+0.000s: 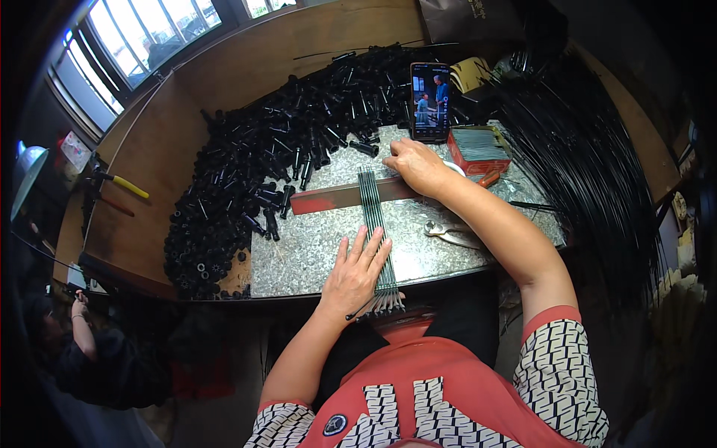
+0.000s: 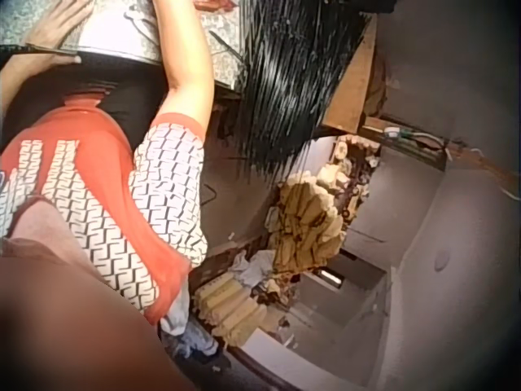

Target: Assembling and bundling black wire harnesses into connectors using tools at a factory workbench.

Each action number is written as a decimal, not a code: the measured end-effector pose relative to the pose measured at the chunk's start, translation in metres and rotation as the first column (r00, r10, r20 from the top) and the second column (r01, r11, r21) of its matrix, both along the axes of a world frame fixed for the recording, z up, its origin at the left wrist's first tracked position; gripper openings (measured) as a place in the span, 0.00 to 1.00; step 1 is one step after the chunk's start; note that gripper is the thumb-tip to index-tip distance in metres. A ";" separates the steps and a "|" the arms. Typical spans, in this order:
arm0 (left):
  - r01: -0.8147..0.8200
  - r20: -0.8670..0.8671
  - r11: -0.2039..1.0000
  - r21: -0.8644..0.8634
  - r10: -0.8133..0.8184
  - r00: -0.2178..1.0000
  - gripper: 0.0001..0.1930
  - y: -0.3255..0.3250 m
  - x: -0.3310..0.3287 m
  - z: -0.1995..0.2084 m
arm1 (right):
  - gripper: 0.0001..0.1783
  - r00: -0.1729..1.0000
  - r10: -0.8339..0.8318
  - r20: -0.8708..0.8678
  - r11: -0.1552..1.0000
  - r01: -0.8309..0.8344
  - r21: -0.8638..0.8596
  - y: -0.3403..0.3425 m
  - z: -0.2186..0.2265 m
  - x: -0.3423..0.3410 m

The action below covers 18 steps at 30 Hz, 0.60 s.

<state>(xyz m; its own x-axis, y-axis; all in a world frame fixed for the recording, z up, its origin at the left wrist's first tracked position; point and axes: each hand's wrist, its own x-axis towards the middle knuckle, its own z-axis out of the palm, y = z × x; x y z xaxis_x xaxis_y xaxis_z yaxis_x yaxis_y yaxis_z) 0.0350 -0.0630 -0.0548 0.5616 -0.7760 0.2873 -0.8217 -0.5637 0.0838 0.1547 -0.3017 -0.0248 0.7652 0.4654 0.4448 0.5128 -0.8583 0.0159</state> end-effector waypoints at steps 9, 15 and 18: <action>-0.005 0.021 1.000 0.011 0.005 1.000 0.47 0.001 0.002 -0.005 | 0.09 1.000 0.010 -0.020 1.000 -0.010 0.008 -0.002 -0.005 0.002; -0.005 0.021 1.000 0.016 0.004 1.000 0.47 0.001 0.001 -0.003 | 0.09 1.000 0.014 -0.025 1.000 -0.014 0.027 0.001 -0.005 0.003; -0.006 0.025 1.000 0.020 0.006 1.000 0.47 0.001 0.002 -0.005 | 0.10 0.999 0.017 -0.038 1.000 -0.016 0.025 0.003 -0.004 0.004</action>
